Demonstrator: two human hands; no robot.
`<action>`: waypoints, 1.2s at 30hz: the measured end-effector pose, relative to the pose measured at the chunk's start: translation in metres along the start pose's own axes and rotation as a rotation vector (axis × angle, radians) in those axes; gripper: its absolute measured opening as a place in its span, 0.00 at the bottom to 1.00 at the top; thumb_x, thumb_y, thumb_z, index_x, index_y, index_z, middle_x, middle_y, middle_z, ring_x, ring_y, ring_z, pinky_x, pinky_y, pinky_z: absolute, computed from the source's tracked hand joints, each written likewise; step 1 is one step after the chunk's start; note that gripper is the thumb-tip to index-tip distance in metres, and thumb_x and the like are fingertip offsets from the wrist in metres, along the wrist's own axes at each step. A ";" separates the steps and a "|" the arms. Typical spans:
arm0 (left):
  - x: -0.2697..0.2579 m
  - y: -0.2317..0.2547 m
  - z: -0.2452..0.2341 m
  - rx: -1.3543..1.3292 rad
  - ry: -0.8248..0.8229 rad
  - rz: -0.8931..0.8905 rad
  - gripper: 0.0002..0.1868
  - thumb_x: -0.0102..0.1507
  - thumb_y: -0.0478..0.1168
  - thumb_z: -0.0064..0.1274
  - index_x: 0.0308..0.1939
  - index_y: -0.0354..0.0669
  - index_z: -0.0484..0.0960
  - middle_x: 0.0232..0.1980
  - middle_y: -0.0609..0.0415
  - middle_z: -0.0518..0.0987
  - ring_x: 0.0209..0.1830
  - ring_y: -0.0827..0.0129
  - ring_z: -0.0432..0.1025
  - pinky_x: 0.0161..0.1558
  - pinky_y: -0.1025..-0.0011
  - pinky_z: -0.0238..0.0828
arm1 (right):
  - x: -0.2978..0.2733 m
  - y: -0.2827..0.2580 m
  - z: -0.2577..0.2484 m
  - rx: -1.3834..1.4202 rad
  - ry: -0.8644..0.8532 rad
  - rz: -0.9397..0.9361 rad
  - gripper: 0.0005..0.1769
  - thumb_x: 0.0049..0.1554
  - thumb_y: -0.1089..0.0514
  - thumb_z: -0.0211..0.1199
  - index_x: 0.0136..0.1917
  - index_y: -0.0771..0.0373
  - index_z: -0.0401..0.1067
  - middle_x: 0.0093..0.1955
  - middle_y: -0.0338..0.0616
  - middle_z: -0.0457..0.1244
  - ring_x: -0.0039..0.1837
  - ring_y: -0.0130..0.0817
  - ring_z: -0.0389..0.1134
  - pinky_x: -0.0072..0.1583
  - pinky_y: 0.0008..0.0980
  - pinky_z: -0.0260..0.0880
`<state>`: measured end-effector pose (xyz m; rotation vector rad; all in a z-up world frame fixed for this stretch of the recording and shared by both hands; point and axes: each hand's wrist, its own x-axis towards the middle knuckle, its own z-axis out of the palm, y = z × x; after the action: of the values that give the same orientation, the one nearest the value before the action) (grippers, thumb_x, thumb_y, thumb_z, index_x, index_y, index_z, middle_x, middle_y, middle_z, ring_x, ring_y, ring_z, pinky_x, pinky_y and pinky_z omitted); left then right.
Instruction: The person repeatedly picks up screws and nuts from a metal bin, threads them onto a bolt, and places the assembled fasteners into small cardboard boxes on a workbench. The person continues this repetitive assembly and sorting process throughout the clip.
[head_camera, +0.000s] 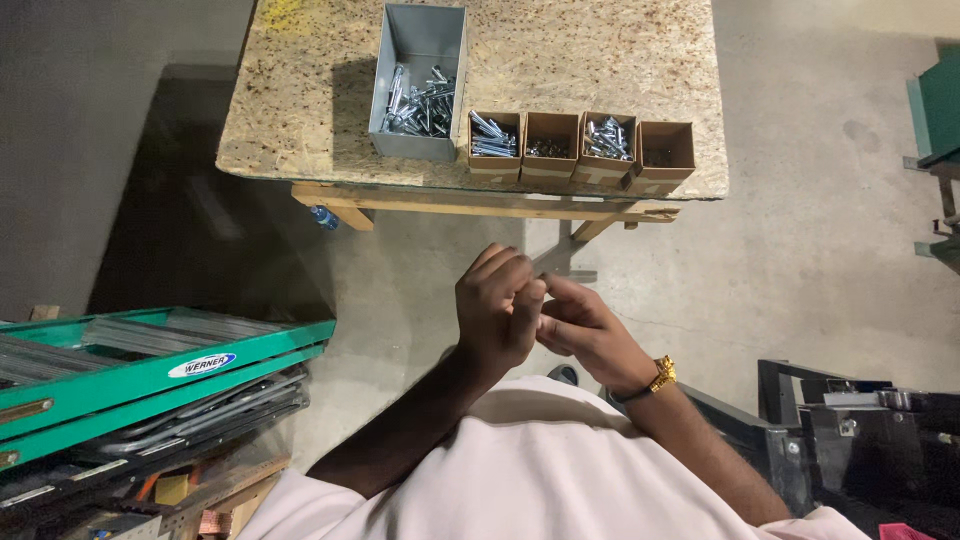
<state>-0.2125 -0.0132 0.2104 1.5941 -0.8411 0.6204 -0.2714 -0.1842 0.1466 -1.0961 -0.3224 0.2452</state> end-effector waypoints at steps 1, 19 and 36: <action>0.002 0.003 0.000 -0.001 -0.001 0.000 0.32 0.83 0.55 0.40 0.24 0.51 0.64 0.22 0.58 0.56 0.19 0.54 0.60 0.31 0.62 0.65 | -0.002 0.005 -0.005 0.000 0.001 -0.001 0.10 0.72 0.70 0.59 0.66 0.71 0.73 0.32 0.34 0.53 0.33 0.18 0.50 0.35 0.20 0.48; -0.017 0.002 -0.003 -0.385 -0.205 -0.364 0.21 0.84 0.54 0.39 0.51 0.42 0.76 0.33 0.47 0.79 0.33 0.67 0.75 0.38 0.67 0.73 | -0.005 -0.020 -0.021 0.124 0.203 0.035 0.16 0.71 0.63 0.62 0.68 0.76 0.73 0.29 0.31 0.51 0.32 0.16 0.46 0.35 0.20 0.47; -0.005 -0.019 -0.009 0.267 -0.453 -0.094 0.26 0.83 0.57 0.47 0.32 0.53 0.75 0.20 0.65 0.65 0.17 0.73 0.69 0.22 0.78 0.65 | 0.001 -0.026 -0.033 0.081 0.145 0.146 0.12 0.70 0.66 0.64 0.65 0.74 0.72 0.30 0.29 0.49 0.30 0.15 0.46 0.32 0.21 0.45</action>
<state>-0.1998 -0.0020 0.1964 2.0487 -1.0373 0.3136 -0.2570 -0.2230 0.1561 -1.0527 -0.1018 0.3043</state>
